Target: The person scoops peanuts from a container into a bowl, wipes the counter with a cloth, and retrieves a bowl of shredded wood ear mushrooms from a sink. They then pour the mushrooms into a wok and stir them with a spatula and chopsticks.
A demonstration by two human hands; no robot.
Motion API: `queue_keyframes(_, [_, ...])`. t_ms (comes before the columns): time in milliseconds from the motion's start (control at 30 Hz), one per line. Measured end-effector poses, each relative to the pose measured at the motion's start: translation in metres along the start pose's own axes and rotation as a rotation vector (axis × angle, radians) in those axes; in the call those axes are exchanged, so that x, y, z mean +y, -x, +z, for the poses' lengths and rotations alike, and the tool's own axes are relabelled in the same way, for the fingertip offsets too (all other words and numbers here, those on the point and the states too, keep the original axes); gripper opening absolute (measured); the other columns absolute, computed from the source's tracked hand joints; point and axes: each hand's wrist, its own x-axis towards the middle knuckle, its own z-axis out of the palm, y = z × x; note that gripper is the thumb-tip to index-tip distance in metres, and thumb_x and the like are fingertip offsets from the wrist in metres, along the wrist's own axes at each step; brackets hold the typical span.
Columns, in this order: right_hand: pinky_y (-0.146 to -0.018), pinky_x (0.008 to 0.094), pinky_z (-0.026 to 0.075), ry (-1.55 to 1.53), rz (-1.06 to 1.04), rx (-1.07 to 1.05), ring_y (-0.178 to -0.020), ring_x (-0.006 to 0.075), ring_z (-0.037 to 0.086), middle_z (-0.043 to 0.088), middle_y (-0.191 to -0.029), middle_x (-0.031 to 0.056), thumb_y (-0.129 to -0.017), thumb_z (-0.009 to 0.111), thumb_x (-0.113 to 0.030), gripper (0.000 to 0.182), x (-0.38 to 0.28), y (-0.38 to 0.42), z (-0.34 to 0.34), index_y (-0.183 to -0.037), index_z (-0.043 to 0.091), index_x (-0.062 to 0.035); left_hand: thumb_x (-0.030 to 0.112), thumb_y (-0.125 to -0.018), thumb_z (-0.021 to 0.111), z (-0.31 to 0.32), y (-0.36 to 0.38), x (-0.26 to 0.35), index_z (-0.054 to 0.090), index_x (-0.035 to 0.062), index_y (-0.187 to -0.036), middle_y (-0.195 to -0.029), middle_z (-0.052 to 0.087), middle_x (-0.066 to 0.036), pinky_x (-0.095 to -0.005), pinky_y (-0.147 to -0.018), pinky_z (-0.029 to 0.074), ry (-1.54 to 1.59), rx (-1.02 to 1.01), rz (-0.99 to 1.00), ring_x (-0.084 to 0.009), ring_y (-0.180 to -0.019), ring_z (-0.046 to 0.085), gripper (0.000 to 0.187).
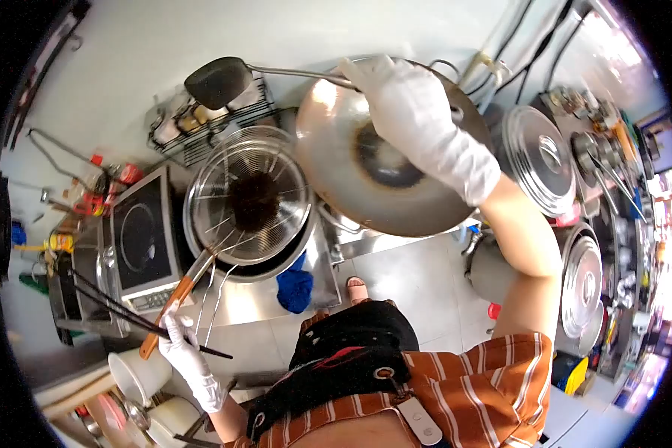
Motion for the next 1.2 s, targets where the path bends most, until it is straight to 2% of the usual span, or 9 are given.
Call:
queue_keyframes(167, [-0.046,0.0312,0.045,0.173,-0.36,-0.094,-0.064,0.0205,0.056,0.053,-0.074,0.0086,-0.073,0.055,-0.012,0.05,-0.088,0.041,0.022,-0.121,0.053,0.0001,0.025,-0.096,0.05,-0.019,0.001,-0.001,0.063,0.0038,-0.106,-0.068,0.056,0.003,-0.0163,-0.038,0.019,0.069,-0.021,0.021,-0.0002,-0.044,0.03,0.026])
queue_keyframes(233, [-0.045,0.0287,0.039,0.141,-0.376,-0.109,-0.057,0.0166,0.047,0.047,-0.072,0.0062,-0.072,0.053,-0.011,0.051,-0.102,0.052,0.041,-0.123,0.055,-0.0044,0.024,-0.096,0.05,-0.025,0.0,-0.002,0.062,0.0036,-0.106,-0.068,0.056,0.003,-0.0161,-0.038,0.018,0.083,-0.014,0.023,-0.0002,-0.044,0.03,0.026])
queue_keyframes(433, [-0.049,0.0286,0.048,0.154,-0.321,-0.374,-0.064,0.0195,0.059,0.055,-0.077,0.0088,-0.079,0.054,-0.014,0.045,-0.119,0.018,0.043,-0.122,0.053,-0.0024,0.024,-0.097,0.049,-0.036,-0.005,-0.01,0.063,0.0027,-0.104,-0.067,0.056,0.002,-0.0162,-0.038,0.018,0.09,-0.005,0.013,-0.0005,-0.044,0.03,0.027])
queue_keyframes(567, [-0.053,0.0338,0.051,0.036,-0.26,-0.523,-0.067,0.0274,0.065,0.061,-0.08,0.0121,-0.077,0.057,-0.007,0.03,-0.128,-0.008,0.046,-0.106,0.058,0.0,0.021,-0.097,0.048,-0.047,-0.009,-0.018,0.062,-0.0003,-0.106,-0.067,0.056,0.001,-0.0172,-0.038,0.021,0.085,-0.013,0.008,-0.0009,-0.043,0.031,0.027])
queue_keyframes(667, [-0.058,0.0364,0.052,-0.113,-0.375,-0.777,-0.07,0.0283,0.067,0.066,-0.072,0.0152,-0.072,0.062,-0.007,0.007,-0.14,-0.033,0.037,-0.071,0.068,-0.0032,0.021,-0.097,0.048,-0.056,-0.011,-0.018,0.062,0.0001,-0.106,-0.067,0.056,0.001,-0.0173,-0.038,0.022,0.095,0.007,0.0,-0.0009,-0.043,0.031,0.027])
queue_keyframes(800, [-0.058,0.0368,0.052,-0.129,-0.264,-0.973,-0.07,0.0289,0.067,0.067,-0.074,0.0146,-0.072,0.06,-0.006,0.01,-0.164,-0.065,0.025,-0.076,0.068,-0.0031,0.021,-0.097,0.048,-0.069,-0.014,-0.026,0.062,0.0006,-0.107,-0.067,0.056,0.001,-0.0172,-0.038,0.022,0.106,0.026,-0.019,-0.0008,-0.043,0.032,0.027])
queue_keyframes(933, [-0.058,0.0356,0.052,-0.004,-0.494,-0.814,-0.07,0.0277,0.067,0.067,-0.073,0.0134,-0.071,0.061,-0.005,0.009,-0.16,-0.06,0.026,-0.076,0.068,-0.0038,0.022,-0.097,0.048,-0.077,-0.017,-0.032,0.062,0.0007,-0.108,-0.067,0.056,0.001,-0.0172,-0.039,0.022,0.125,0.043,-0.037,-0.0007,-0.043,0.032,0.028])
queue_keyframes(1167, [-0.057,0.035,0.051,0.143,-0.516,-0.869,-0.069,0.0269,0.066,0.066,-0.073,0.0131,-0.073,0.058,-0.005,0.01,-0.169,-0.048,0.006,-0.079,0.066,-0.0041,0.023,-0.097,0.048,-0.074,-0.02,-0.029,0.062,-0.0007,-0.108,-0.069,0.057,0.001,-0.0175,-0.04,0.021,0.139,-0.024,-0.025,-0.0005,-0.043,0.031,0.029])
queue_keyframes(1200, [-0.058,0.034,0.052,0.132,-0.482,-0.701,-0.07,0.0257,0.066,0.066,-0.076,0.0111,-0.072,0.061,-0.005,0.009,-0.167,-0.04,0.007,-0.079,0.067,-0.0043,0.022,-0.097,0.048,-0.072,-0.02,-0.028,0.062,-0.0006,-0.108,-0.069,0.057,0.001,-0.0175,-0.04,0.021,0.141,-0.035,-0.025,-0.0004,-0.043,0.031,0.029])
